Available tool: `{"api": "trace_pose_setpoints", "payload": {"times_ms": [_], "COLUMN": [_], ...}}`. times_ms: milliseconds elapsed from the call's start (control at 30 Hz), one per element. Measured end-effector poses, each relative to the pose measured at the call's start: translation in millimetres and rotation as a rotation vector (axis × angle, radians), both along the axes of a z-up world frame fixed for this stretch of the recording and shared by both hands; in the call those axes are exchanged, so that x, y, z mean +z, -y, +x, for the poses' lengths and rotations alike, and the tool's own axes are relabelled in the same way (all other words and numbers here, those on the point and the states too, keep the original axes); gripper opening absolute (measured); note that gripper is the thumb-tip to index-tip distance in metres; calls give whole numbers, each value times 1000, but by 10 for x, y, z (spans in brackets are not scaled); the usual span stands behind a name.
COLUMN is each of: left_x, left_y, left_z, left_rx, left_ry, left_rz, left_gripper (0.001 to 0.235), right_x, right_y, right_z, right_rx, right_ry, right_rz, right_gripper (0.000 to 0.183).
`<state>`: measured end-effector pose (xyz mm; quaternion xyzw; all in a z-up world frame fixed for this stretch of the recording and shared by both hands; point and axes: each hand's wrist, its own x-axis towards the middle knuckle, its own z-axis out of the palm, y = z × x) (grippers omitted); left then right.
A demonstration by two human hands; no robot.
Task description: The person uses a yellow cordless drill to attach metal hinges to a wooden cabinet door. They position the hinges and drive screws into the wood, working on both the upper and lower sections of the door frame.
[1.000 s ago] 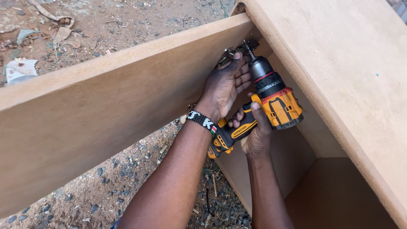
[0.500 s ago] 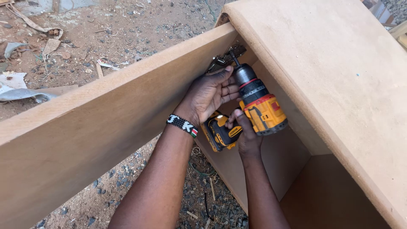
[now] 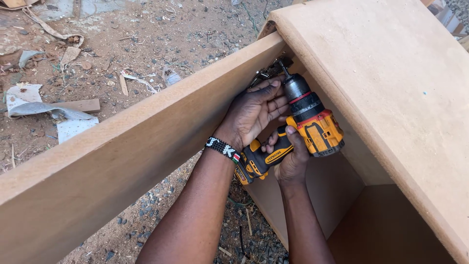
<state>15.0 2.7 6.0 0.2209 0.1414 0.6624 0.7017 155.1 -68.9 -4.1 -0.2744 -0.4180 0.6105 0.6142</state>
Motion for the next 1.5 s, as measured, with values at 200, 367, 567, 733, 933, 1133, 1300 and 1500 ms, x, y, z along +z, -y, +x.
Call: {"api": "trace_pose_setpoints", "payload": {"times_ms": [200,367,567,733,933,1133,1300,1500], "left_x": [-230,-27,-36,40,35,219,253,209], "left_y": [-150,102,116,130,46,131,161,143], "left_z": [-55,-190,-326,-459,-514,-519,-502,-430], "left_rx": [-109,-199,-325,-385,-410,-384,-398,-399], "left_ry": [-43,-89,-126,-163,-73,-103,-117,-103], "left_rz": [9,18,33,34,-16,-143,-149,-152], "left_gripper": [45,51,62,61,59,59,59,55], "right_x": [-68,-265,-392,-555,-591,-399,-228,-317], "right_y": [15,-122,-234,-376,-451,-440,-375,-277], "right_z": [9,144,236,366,467,532,526,424], "right_rx": [5,56,159,120,114,84,125,300], "right_ry": [-26,-63,-117,0,136,283,318,-12], "right_rz": [-43,-64,-94,18,52,237,186,-49], "right_gripper": [30,32,40,36,43,23,28,43]}}
